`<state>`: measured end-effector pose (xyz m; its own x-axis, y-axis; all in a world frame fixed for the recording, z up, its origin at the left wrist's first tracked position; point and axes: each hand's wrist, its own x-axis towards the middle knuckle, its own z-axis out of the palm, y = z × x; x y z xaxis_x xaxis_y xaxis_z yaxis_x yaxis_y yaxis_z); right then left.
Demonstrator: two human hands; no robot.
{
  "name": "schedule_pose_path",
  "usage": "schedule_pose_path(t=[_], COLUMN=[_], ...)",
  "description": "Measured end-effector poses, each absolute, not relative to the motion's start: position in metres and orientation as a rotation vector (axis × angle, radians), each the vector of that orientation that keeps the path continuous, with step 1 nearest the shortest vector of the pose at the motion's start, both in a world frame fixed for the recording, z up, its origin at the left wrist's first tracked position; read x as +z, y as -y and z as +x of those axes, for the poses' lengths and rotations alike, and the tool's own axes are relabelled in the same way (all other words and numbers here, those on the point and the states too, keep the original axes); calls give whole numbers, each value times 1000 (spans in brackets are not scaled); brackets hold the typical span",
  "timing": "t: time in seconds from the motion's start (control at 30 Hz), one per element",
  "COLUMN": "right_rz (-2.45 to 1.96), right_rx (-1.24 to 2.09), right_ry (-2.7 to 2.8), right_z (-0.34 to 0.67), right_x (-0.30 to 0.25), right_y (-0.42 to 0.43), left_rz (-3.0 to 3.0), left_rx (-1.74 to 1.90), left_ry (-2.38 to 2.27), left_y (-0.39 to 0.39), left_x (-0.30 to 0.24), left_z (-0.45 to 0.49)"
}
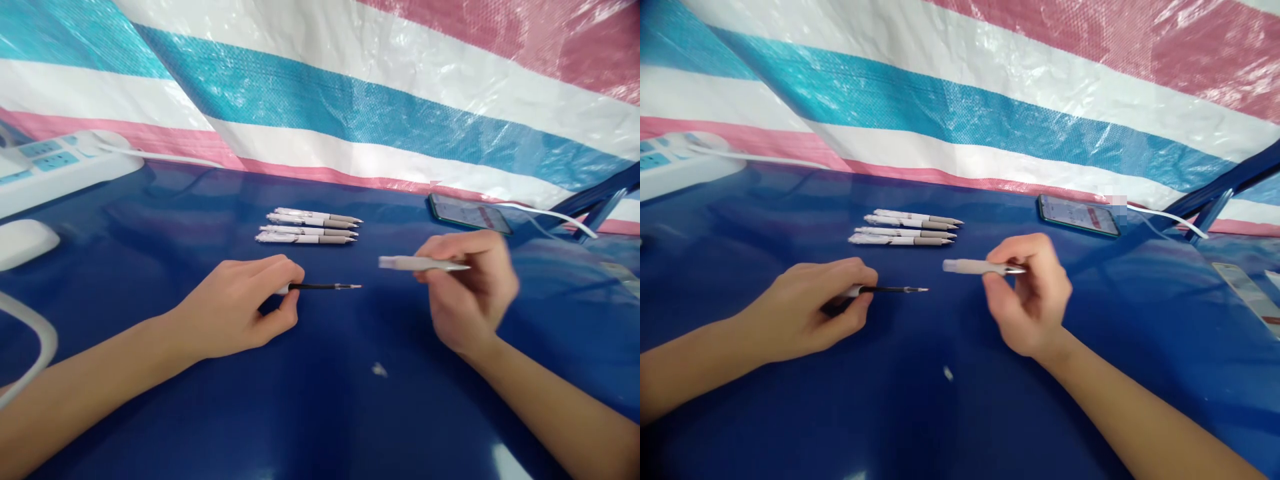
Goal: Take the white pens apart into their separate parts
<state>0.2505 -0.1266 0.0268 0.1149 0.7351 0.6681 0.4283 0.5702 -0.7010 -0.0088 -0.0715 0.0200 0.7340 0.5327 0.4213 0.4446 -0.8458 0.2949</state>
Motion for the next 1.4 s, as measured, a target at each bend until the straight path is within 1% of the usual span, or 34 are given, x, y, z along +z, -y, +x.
schedule_pose_path(t=[0.1, 0.3, 0.4, 0.47, 0.53, 0.63, 0.73, 0.8, 0.9, 1.0, 1.07, 1.17, 1.3, 1.4], right_rz=[-1221, -1438, -1502, -1555, -1565, -1502, -1354, -1348, -1438, -1438, -1364, -1305, -1373, -1381], right_rx=[373, 441, 313, 186, 147, 374, 315, 289, 458, 641, 667, 627, 524, 524], right_ry=[1854, 2157, 2302, 2308, 2349, 2571, 2733, 2798, 2889, 2968, 3009, 2986, 2850, 2760], right_z=[249, 246, 245, 244, 246, 252, 257, 255, 251, 250, 252, 254, 247, 241], right_x=[24, 18, 23, 34, 49, 65, 64, 57, 53, 57, 59, 59, 58, 56], right_y=[124, 117, 119, 125, 136, 161, 184, 192, 191, 187, 187, 188, 177, 162], left_rz=[2769, 2786, 2830, 2856, 2869, 2892, 2918, 2932, 2944, 2944, 2949, 2953, 2904, 2878], left_rx=[734, 674, 683, 700, 715, 712, 689, 672, 668, 670, 661, 672, 670, 671], left_ry=[-782, -840, -825, -807, -797, -805, -827, -835, -832, -835, -839, -829, -816, -791], left_y=[72, 70, 70, 70, 70, 71, 71, 71, 70, 70, 71, 72, 71, 69], left_x=[19, 16, 14, 13, 13, 14, 16, 16, 14, 13, 13, 13, 13, 12], left_z=[-8, -7, -6, -6, -6, -6, -5, -6, -7, -7, -6, -4, -4, -5])
